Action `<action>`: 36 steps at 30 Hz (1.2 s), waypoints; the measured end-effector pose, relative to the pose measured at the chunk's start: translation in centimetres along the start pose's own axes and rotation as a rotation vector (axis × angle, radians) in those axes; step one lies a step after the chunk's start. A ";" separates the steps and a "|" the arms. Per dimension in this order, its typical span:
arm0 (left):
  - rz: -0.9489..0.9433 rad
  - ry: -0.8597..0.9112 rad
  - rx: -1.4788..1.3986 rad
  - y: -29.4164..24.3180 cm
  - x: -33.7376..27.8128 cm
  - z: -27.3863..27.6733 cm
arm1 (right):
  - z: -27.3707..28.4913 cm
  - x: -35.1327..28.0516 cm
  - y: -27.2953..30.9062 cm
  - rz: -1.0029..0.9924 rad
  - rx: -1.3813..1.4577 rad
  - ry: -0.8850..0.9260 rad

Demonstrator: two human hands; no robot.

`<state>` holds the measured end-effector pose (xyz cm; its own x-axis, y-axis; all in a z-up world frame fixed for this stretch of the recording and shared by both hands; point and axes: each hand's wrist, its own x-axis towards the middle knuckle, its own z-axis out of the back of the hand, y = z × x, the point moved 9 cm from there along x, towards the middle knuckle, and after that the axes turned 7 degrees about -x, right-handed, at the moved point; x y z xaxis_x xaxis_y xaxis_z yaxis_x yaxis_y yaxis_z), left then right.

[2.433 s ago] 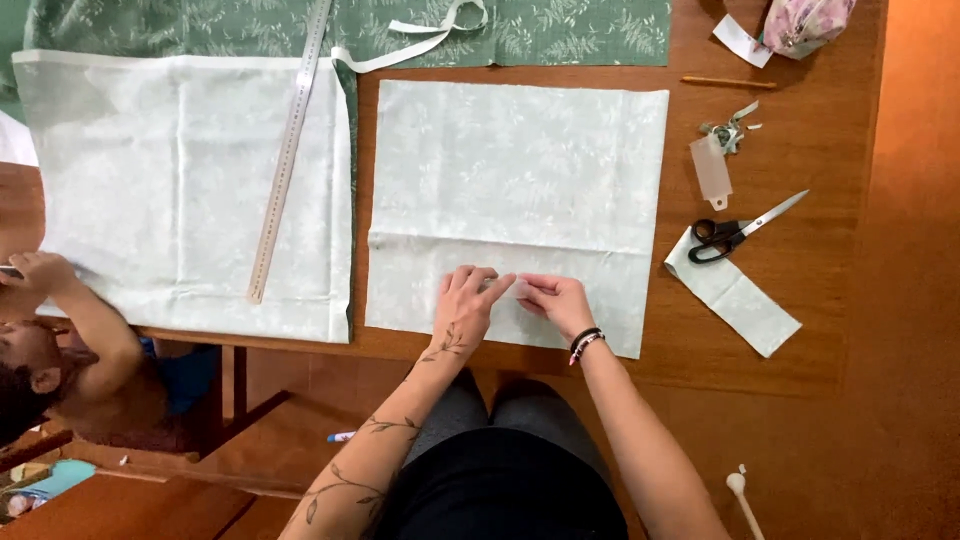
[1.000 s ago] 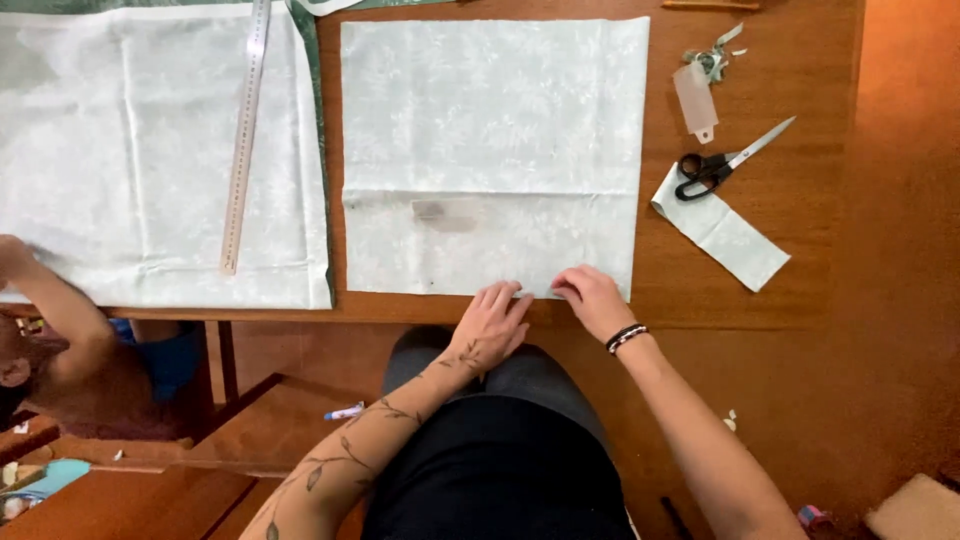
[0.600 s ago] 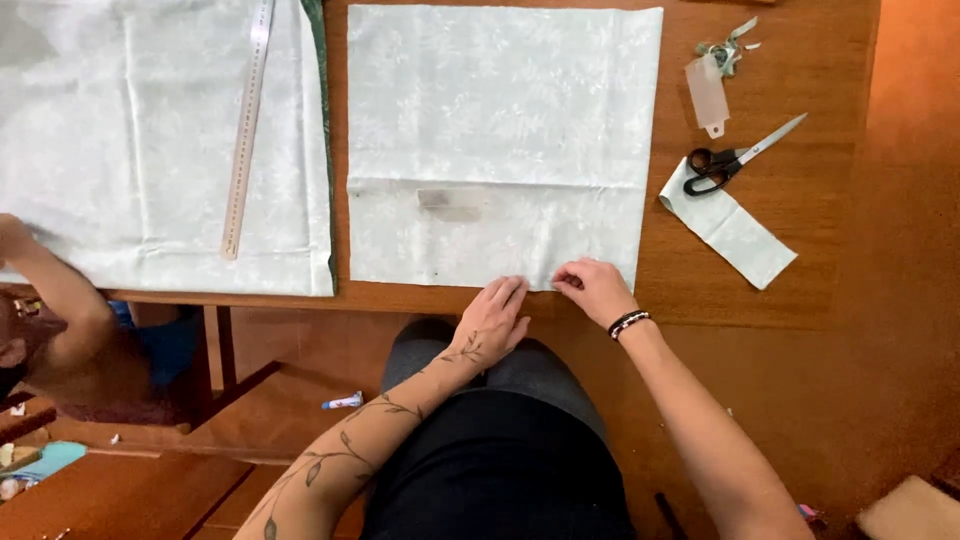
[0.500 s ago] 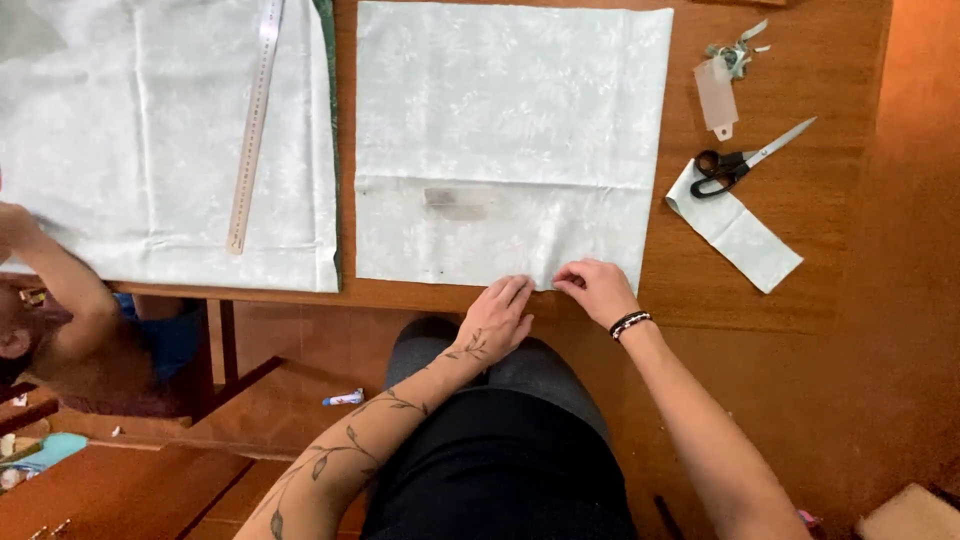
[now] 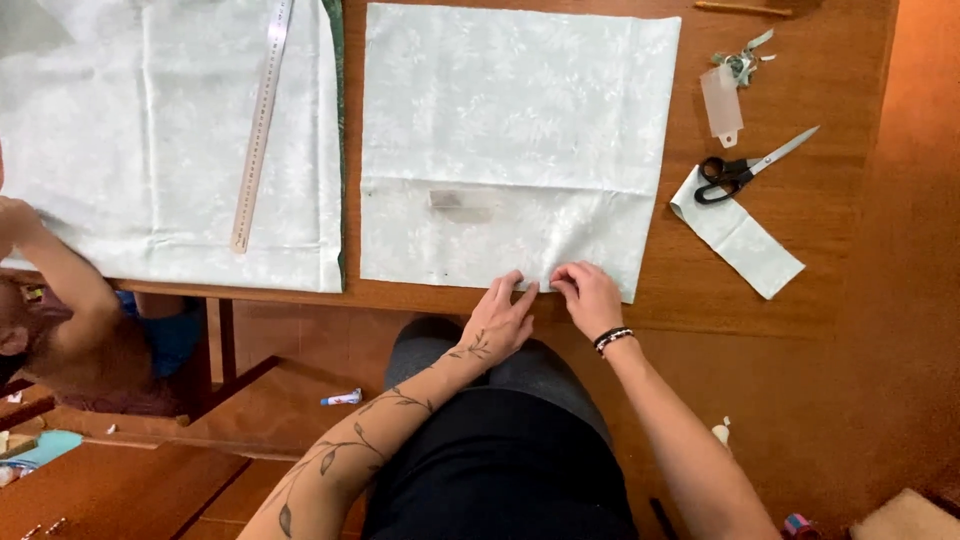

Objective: A person folds a piece of white fabric on a work table and then inspects a patterned fabric bag.

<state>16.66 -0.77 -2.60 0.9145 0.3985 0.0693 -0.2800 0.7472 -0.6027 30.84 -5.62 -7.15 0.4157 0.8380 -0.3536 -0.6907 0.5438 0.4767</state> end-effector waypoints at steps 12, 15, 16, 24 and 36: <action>-0.067 0.044 0.029 0.5 -0.2 -0.2 | 1.9 -0.3 0.2 -0.287 0.189 -0.008; -0.123 0.089 0.058 0.9 -0.8 0.0 | 2.6 -1.0 -0.8 -0.310 0.202 -0.014; -0.144 0.109 0.077 1.0 -1.0 -0.1 | 2.9 -1.3 -1.4 -0.325 0.214 -0.027; 0.083 0.039 -0.194 4.0 0.5 2.9 | 2.6 -0.6 -2.5 -0.358 0.331 -0.062; 0.272 -0.140 0.066 14.3 7.5 8.1 | 3.5 1.6 5.8 -0.089 0.414 -0.094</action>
<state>17.16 17.21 -4.27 0.7556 0.6547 0.0239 -0.5315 0.6340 -0.5618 29.62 -0.96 -2.15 0.5280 0.7771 -0.3427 -0.3615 0.5707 0.7373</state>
